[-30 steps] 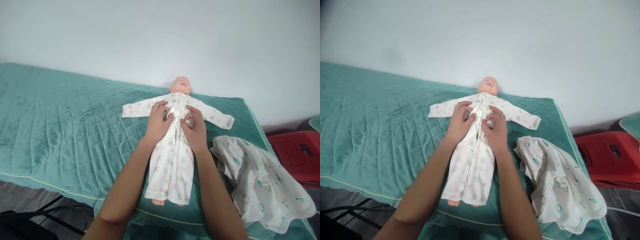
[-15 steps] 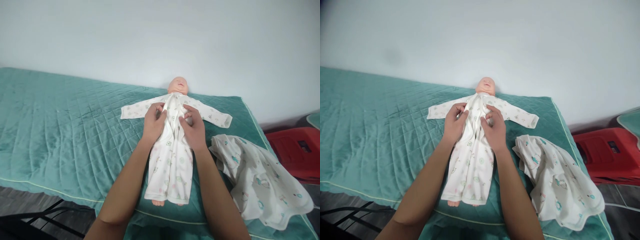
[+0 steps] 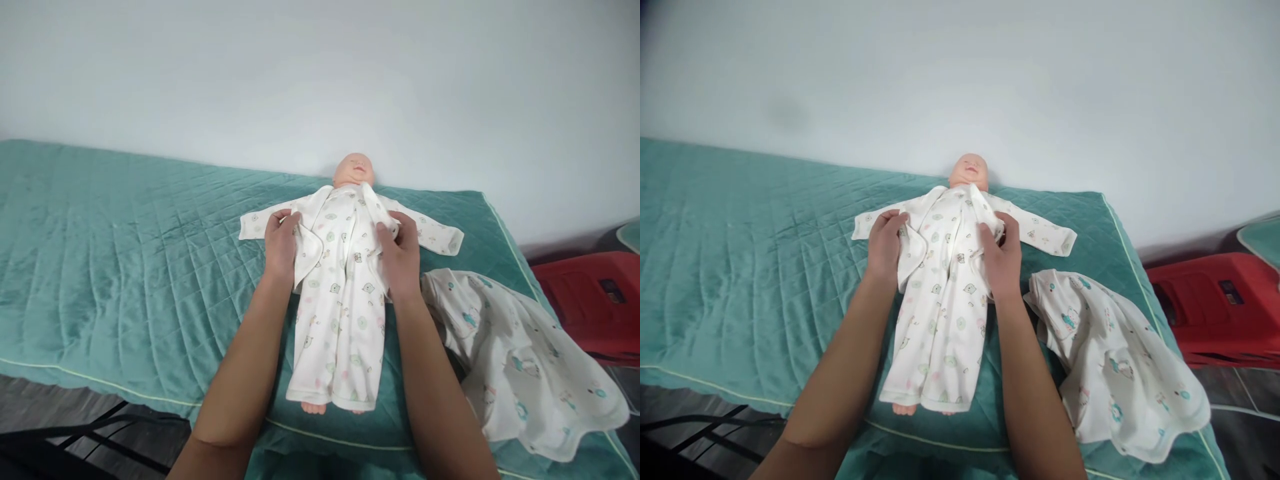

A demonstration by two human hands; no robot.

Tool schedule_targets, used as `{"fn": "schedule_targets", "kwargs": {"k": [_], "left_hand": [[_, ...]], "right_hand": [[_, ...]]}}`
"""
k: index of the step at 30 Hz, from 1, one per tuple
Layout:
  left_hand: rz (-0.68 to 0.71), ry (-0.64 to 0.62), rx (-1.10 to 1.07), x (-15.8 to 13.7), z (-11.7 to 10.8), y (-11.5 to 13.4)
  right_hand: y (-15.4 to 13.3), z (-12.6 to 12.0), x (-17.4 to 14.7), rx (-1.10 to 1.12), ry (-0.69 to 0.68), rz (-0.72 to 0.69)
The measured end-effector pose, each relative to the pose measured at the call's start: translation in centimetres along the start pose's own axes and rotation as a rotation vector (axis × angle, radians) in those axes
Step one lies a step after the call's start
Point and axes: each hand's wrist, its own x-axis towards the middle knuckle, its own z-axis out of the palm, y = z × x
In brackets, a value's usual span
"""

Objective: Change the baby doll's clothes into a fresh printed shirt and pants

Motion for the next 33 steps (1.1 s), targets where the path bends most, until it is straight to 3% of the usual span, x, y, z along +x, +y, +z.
{"fn": "schedule_targets", "kwargs": {"k": [3,6,11,17,24,29,33], "left_hand": [[0.043,-0.145,0.093,0.6,-0.1,-0.8],[0.145,-0.197,0.219,1.2,-0.5,-1.4],[0.177,-0.13,0.356,2.2,-1.2,-1.4],[0.3,-0.031,0.47,2.5,-1.0,-1.4],[0.442,-0.065,0.567,2.6,-1.1,-3.3],[0.595,-0.106,0.743,4.4,-3.7,-3.0],[0.58,-0.083,0.926,5.9,-6.9,-1.8]], "right_hand": [[0.0,-0.4,0.1,-0.106,-0.104,-0.015],[0.6,-1.3,0.8,-0.12,-0.052,0.036],[1.5,-2.3,1.8,-0.08,0.073,0.135],[1.4,-1.9,1.7,-0.244,-0.05,0.006],[2.6,-1.3,1.8,-0.298,0.037,-0.048],[2.9,-2.5,2.5,-0.462,0.038,-0.158],[3.8,-4.9,4.4,-0.651,0.097,-0.134]]}}
